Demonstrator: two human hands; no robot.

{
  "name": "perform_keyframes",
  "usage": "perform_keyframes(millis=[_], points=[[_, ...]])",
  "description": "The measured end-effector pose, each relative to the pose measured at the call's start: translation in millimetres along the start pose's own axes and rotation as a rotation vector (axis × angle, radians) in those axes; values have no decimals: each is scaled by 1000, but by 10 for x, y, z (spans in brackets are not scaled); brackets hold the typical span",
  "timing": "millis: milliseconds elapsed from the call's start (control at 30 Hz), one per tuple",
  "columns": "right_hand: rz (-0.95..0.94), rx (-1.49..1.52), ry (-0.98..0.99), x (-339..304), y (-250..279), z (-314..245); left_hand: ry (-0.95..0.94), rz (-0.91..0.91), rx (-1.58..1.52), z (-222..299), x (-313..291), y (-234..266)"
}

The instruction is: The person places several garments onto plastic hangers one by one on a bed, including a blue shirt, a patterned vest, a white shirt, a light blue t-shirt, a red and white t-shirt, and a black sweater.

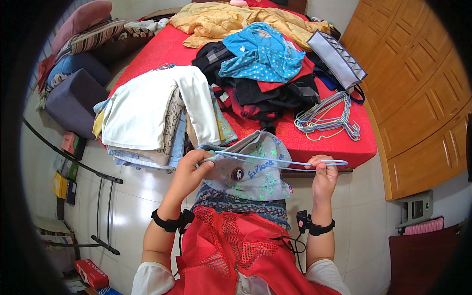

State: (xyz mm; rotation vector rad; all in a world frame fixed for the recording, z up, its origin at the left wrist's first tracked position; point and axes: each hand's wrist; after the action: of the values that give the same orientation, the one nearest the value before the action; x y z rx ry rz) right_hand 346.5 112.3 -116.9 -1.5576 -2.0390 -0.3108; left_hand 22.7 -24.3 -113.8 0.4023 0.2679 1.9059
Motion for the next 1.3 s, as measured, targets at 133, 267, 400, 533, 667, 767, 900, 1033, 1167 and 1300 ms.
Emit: perform_keyframes(millis=[133,267,400,533,667,767,900,1033,1167,1300], points=[[23,72,-62,-31,-1,27,-24,-20,89,116,8,-10],[31,61,-95,-35,-55,-19,-151,-22,255,189,39,-23],[16,73,-105,-39,-58,-21,-247,-86,439,79,92,1],[67,82,-121,-61,-1,29,-262,35,196,2,80,-55],[100,64,-147,-79,28,56,-184,64,1,-68,77,-48],[60,15,-188,-47,75,30,-185,57,-22,-91,83,-37],[45,-24,-192,-16,97,0,-193,65,-24,-81,84,-39],[8,-17,-190,16,103,-24,-253,48,34,-32,94,-1],[-23,-13,-206,60,67,-20,-310,18,177,56,74,3],[-76,-30,-196,145,-36,-72,-371,22,384,150,55,-8]])
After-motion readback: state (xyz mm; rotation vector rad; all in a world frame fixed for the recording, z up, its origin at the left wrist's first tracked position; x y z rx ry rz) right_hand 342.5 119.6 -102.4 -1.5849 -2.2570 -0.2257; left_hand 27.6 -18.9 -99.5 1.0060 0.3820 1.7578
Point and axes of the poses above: each hand's wrist, its own x-axis towards the middle knuckle, its own y-axis out of the back of the hand, z = x × y, and after that the axes turned 2 degrees about z, right-handed
